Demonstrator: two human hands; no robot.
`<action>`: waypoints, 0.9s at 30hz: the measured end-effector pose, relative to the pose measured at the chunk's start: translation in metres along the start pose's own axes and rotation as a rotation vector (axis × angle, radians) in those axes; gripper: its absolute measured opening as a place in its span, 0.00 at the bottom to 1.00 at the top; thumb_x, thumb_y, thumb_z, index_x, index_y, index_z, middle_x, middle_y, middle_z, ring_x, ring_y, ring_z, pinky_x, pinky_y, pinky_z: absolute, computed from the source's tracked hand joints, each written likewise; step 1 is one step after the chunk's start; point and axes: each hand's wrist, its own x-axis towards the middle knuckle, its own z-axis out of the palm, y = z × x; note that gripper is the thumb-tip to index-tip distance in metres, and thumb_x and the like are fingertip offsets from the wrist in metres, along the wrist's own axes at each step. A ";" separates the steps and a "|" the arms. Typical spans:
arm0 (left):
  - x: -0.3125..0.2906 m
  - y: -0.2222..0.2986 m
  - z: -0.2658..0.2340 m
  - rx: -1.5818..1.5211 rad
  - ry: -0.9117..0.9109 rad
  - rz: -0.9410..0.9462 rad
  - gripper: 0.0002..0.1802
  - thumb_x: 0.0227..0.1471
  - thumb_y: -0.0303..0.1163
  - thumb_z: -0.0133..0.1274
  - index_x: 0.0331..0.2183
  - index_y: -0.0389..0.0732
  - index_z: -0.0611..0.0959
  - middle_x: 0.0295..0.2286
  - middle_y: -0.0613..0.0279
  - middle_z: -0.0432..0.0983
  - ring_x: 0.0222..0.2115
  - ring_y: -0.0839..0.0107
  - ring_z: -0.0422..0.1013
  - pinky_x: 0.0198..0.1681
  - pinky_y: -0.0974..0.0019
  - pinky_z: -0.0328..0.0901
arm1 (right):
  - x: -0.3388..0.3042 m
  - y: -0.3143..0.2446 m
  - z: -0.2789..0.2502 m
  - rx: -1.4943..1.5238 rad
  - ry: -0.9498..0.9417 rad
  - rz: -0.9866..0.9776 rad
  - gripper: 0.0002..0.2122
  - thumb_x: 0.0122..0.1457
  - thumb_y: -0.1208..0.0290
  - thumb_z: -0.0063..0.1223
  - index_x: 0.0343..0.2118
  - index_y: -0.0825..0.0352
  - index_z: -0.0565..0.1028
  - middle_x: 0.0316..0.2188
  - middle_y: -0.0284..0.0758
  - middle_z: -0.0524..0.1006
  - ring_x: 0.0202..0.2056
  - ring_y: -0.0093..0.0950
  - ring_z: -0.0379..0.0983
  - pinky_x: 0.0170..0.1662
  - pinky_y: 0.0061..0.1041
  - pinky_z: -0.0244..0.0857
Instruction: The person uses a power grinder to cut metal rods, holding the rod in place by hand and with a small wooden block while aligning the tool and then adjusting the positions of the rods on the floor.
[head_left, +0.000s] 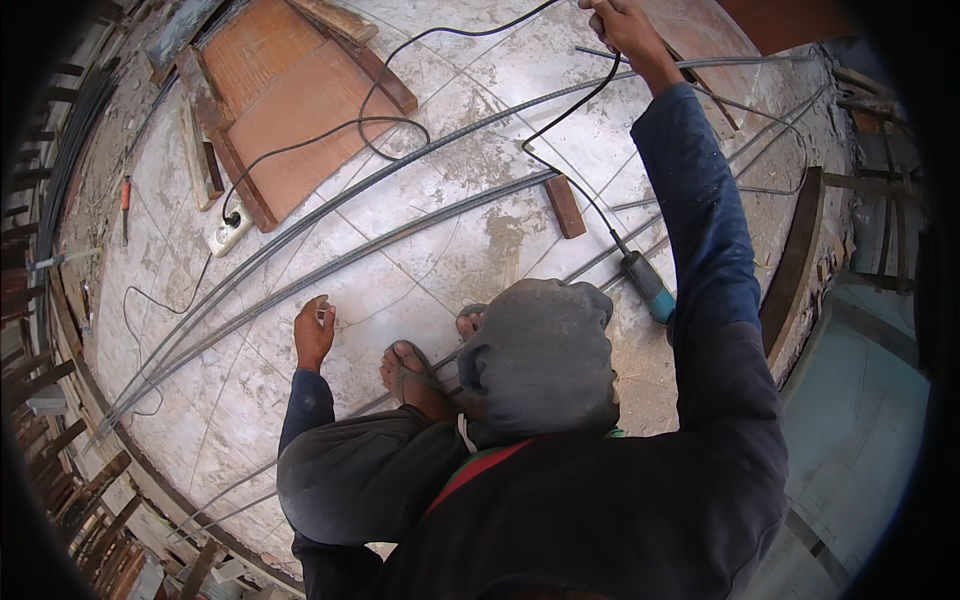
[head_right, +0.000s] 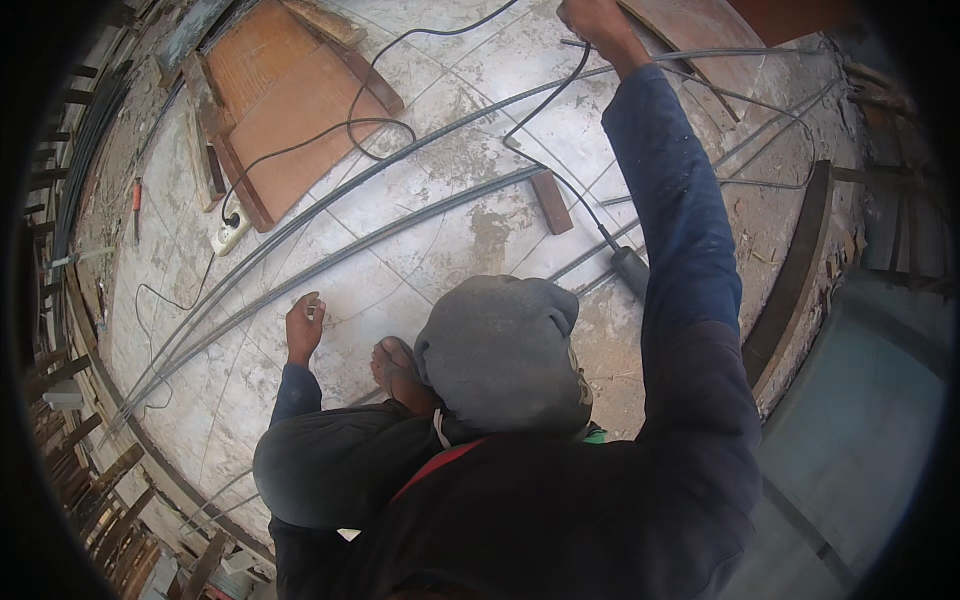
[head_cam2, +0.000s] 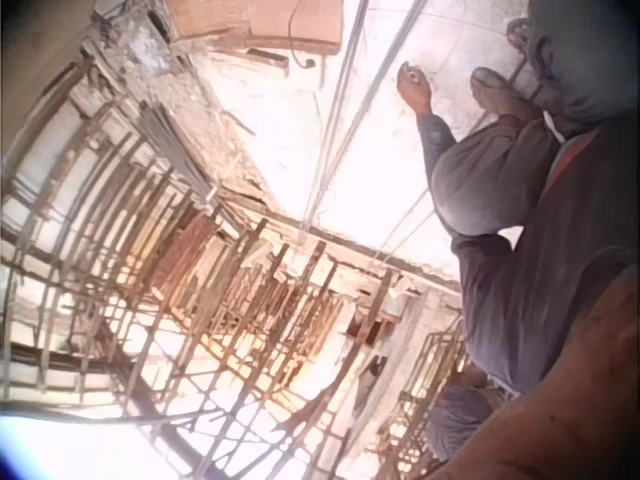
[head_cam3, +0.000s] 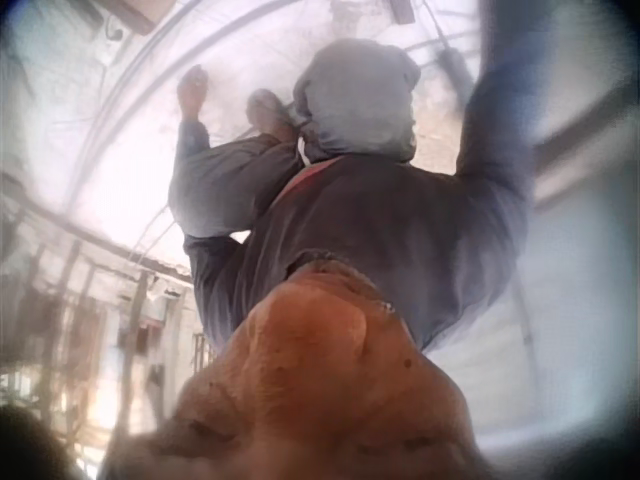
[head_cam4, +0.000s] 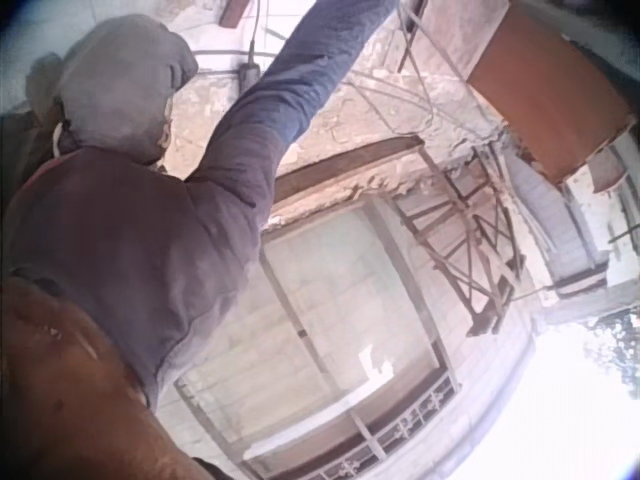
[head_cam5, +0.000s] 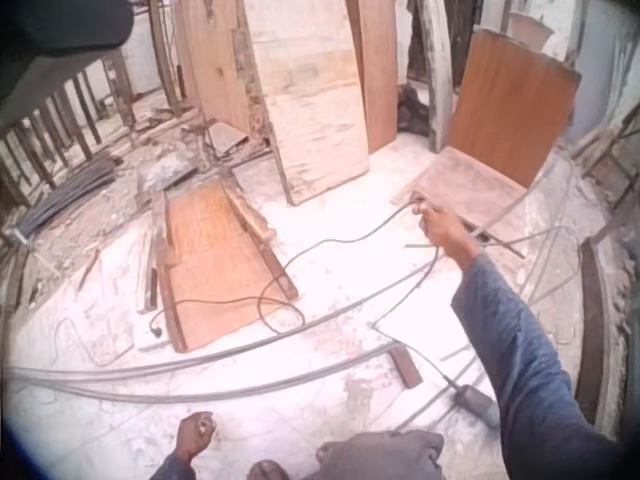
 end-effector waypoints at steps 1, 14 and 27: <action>-0.008 -0.005 -0.009 0.006 0.017 -0.034 0.17 0.54 0.34 0.55 0.44 0.35 0.80 0.35 0.47 0.80 0.32 0.56 0.78 0.38 0.58 0.70 | -0.010 -0.002 0.005 -0.005 0.065 -0.051 0.17 0.67 0.58 0.41 0.46 0.65 0.76 0.15 0.21 0.64 0.15 0.15 0.57 0.16 0.20 0.49; -0.054 -0.026 -0.007 -0.003 0.026 -0.153 0.19 0.53 0.40 0.54 0.43 0.38 0.81 0.36 0.50 0.79 0.35 0.54 0.76 0.41 0.55 0.69 | -0.109 0.003 0.133 -0.646 0.248 -0.615 0.21 0.58 0.56 0.52 0.48 0.67 0.74 0.49 0.46 0.74 0.52 0.44 0.68 0.53 0.40 0.63; -0.099 -0.022 0.025 0.205 -0.237 -0.333 0.43 0.48 0.43 0.59 0.60 0.36 0.62 0.63 0.41 0.45 0.61 0.44 0.54 0.58 0.50 0.59 | -0.256 0.136 0.330 -0.770 -0.728 -0.660 0.10 0.54 0.69 0.56 0.40 0.63 0.77 0.35 0.39 0.74 0.40 0.41 0.71 0.42 0.40 0.68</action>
